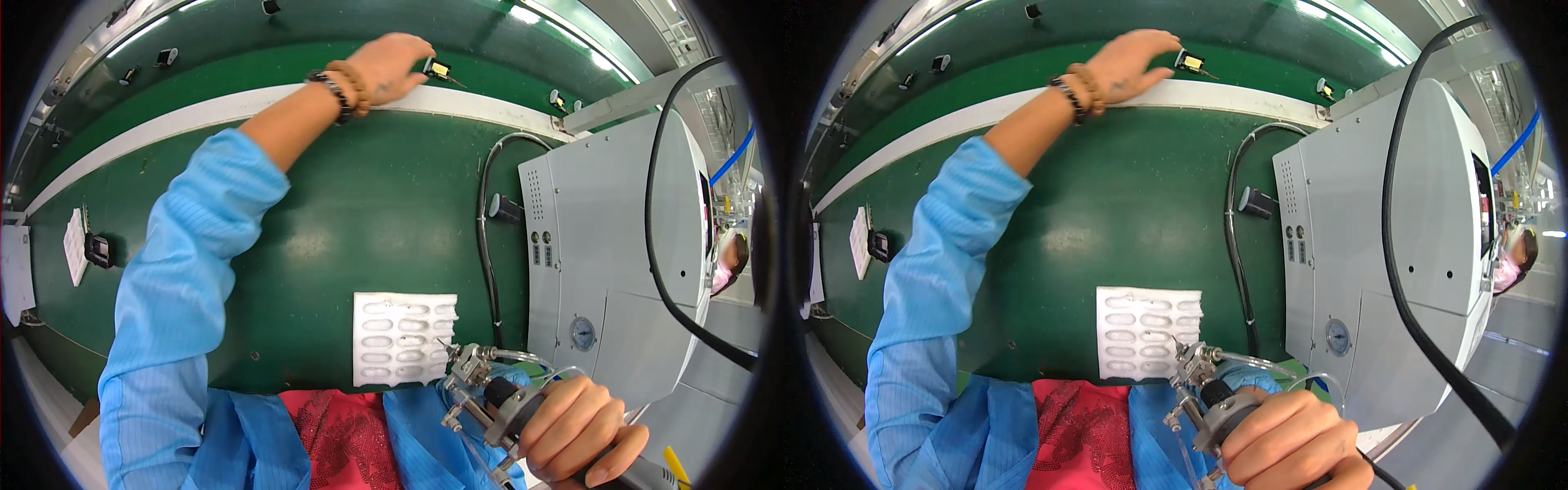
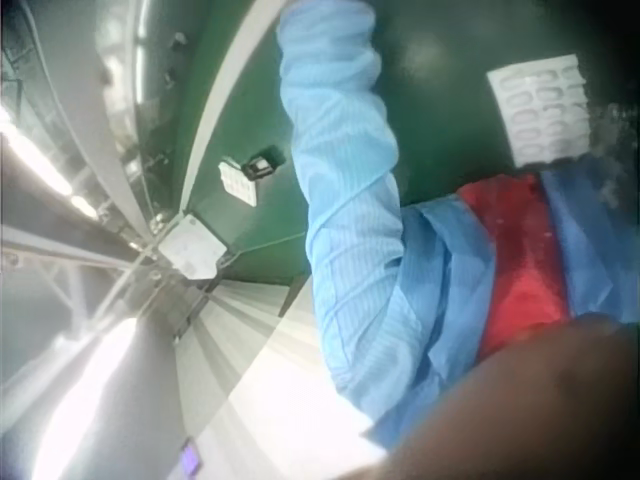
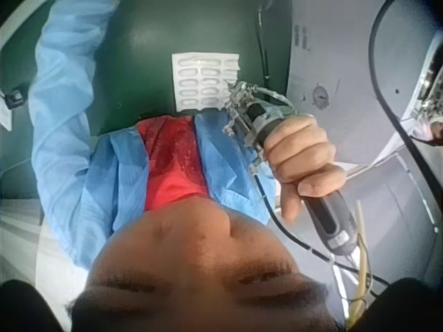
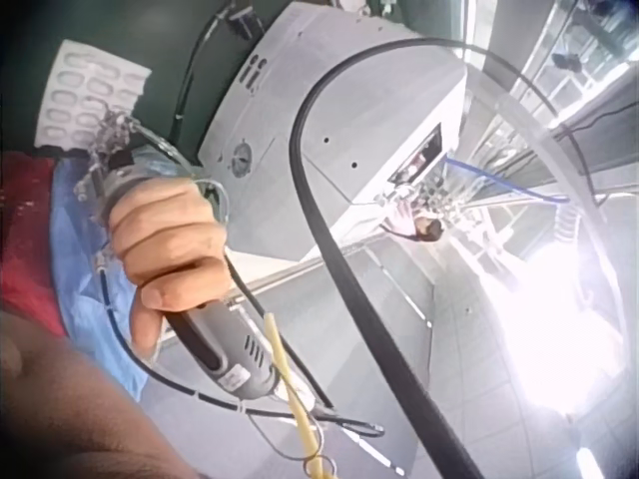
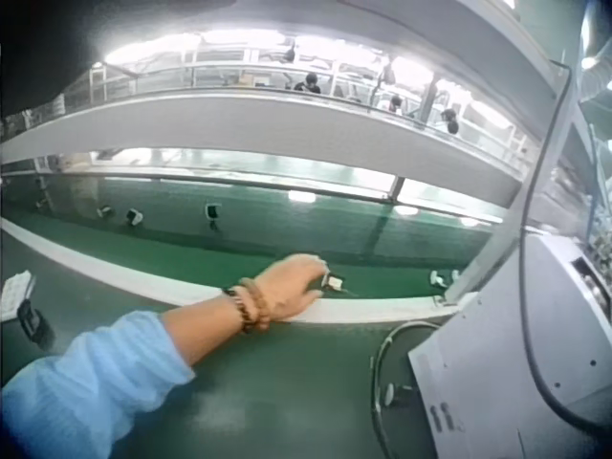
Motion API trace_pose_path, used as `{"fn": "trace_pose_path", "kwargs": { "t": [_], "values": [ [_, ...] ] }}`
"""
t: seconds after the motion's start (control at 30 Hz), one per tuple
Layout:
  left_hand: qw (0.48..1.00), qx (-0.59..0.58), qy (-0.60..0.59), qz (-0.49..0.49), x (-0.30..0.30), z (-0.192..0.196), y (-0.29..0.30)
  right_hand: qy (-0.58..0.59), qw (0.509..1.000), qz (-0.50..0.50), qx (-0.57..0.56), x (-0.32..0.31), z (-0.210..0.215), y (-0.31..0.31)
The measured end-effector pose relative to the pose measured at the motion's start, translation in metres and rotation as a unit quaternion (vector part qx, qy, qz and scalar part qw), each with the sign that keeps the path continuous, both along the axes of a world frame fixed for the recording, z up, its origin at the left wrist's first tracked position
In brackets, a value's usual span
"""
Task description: The person uses a soldering iron to apply heat to small electronic components held in a white foam tray. They repeatedly pick up components, solder them, and place them onto the green workbench surface. The process is repetitive, focusing on individual units.
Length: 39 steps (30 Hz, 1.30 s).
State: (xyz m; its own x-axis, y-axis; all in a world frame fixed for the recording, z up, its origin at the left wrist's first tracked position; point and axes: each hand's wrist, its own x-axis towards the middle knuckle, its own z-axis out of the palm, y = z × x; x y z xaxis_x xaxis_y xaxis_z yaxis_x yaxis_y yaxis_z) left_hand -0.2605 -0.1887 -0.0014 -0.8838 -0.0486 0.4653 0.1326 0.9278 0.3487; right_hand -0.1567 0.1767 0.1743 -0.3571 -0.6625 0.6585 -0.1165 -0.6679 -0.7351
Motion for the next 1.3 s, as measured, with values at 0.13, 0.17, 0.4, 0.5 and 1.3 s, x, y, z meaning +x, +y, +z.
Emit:
{"fn": "trace_pose_path", "kwargs": {
  "t": [0.13, 0.17, 0.4, 0.5, 1.3],
  "values": [
    [0.996, -0.004, -0.078, -0.052, -0.046, -0.017, 0.002, -0.004, 1.0, -0.019, 0.001, -0.003, 0.001, 0.001],
    [0.994, -0.012, -0.101, -0.05, -0.052, -0.017, 0.002, -0.005, 1.0, -0.021, 0.0, -0.004, 0.001, 0.001],
    [0.991, 0.128, -0.027, 0.001, -0.007, 0.002, 0.025, -0.009, 0.999, -0.02, 0.023, -0.005, 0.004, 0.0],
    [0.978, 0.188, 0.0, -0.091, 0.067, 0.032, 0.068, -0.013, 0.999, -0.022, 0.028, -0.008, -0.004, 0.006],
    [0.952, 0.3, 0.009, -0.057, 0.238, 0.0, 0.194, 0.016, 1.0, 0.004, 0.026, 0.006, -0.017, -0.026]
  ]
}}
